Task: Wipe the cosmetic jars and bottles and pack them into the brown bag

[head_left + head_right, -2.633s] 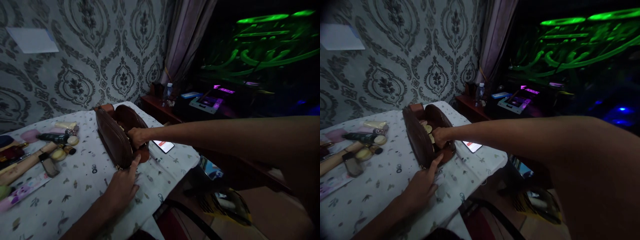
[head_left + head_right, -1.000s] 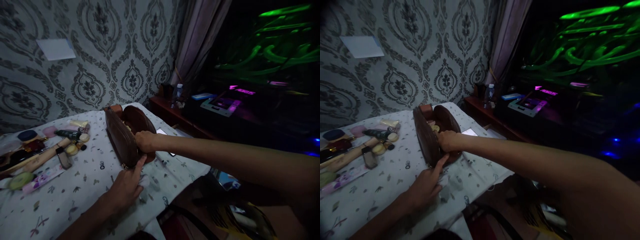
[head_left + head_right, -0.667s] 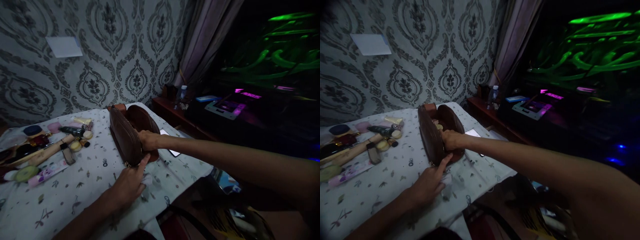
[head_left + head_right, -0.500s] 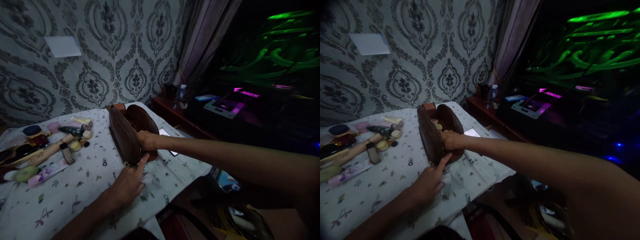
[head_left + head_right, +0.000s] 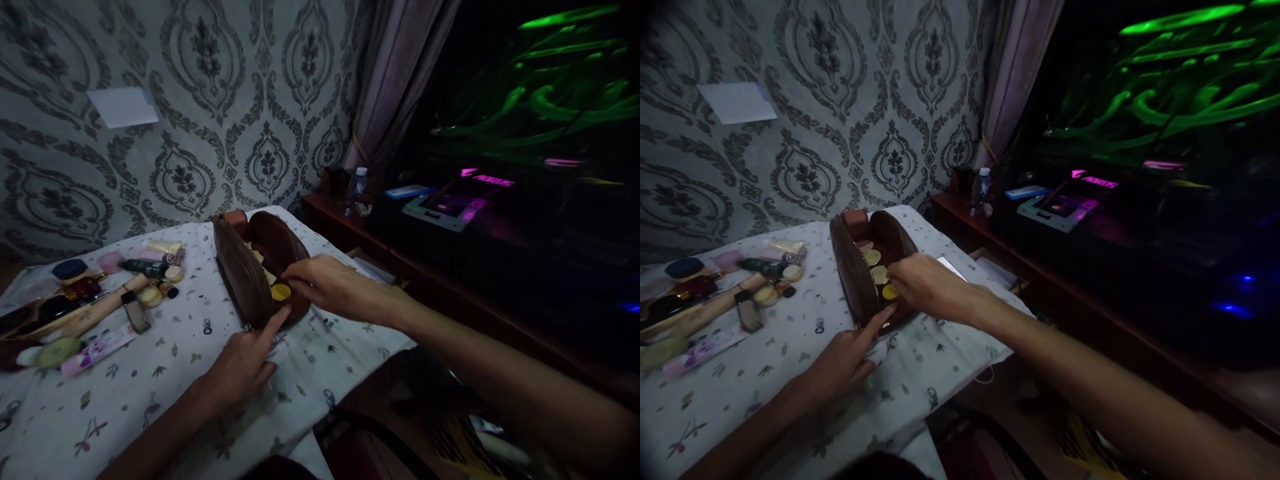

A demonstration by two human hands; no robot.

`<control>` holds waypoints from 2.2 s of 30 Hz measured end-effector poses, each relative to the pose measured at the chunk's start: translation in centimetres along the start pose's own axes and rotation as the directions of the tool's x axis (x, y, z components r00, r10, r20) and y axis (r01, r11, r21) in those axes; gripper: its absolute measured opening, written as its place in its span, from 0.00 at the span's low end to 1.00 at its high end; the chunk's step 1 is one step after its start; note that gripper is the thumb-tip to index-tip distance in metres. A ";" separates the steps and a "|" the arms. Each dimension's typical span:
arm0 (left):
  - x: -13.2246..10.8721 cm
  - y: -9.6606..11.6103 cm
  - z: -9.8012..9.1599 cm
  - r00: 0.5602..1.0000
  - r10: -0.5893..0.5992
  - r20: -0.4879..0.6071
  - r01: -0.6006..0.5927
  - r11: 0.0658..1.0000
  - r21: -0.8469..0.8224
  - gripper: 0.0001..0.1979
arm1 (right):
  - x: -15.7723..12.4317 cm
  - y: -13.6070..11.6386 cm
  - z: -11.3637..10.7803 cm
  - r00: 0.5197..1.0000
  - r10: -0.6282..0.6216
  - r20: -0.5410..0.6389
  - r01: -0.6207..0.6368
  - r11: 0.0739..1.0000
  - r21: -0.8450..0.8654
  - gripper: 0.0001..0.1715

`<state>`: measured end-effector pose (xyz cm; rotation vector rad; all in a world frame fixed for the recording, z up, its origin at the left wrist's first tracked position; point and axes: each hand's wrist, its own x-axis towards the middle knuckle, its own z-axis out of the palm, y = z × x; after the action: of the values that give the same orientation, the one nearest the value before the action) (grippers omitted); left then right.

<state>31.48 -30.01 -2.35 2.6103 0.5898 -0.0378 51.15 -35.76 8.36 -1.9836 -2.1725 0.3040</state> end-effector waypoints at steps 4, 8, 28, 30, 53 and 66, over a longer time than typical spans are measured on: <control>-0.3 0.2 -0.1 1.000 0.002 0.028 -0.002 1.000 0.007 0.47 | -2.0 1.1 3.2 0.994 -0.015 -0.105 0.032 0.987 0.161 0.13; -1.5 0.2 -0.1 0.999 0.025 0.030 -0.022 0.997 -0.072 0.45 | -2.9 1.3 5.2 0.954 -0.061 -0.294 0.128 0.969 0.213 0.13; -13.0 -13.7 -1.7 0.834 -0.301 -0.463 0.373 0.925 0.072 0.26 | 3.5 -7.8 13.5 0.836 -0.423 -0.350 0.540 0.744 0.393 0.13; -14.1 -15.6 -2.9 0.748 -0.356 -0.561 0.495 0.862 0.113 0.26 | 4.8 -9.0 14.3 0.876 -0.414 -0.248 0.483 0.753 0.447 0.13; -18.5 -25.7 -3.9 0.241 -0.600 -0.763 0.253 0.798 -0.547 0.28 | 24.2 -13.6 20.5 0.899 0.321 -0.299 -0.003 0.686 0.728 0.21; -18.5 -25.2 -4.0 0.435 -0.696 -0.572 0.436 0.718 -0.542 0.32 | 30.4 -11.2 22.5 0.870 0.371 -0.326 -0.082 0.760 0.645 0.22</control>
<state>3.95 -15.48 -7.32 1.8667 1.6272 0.9039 31.53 -7.04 -10.28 -1.7123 -1.3100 0.4751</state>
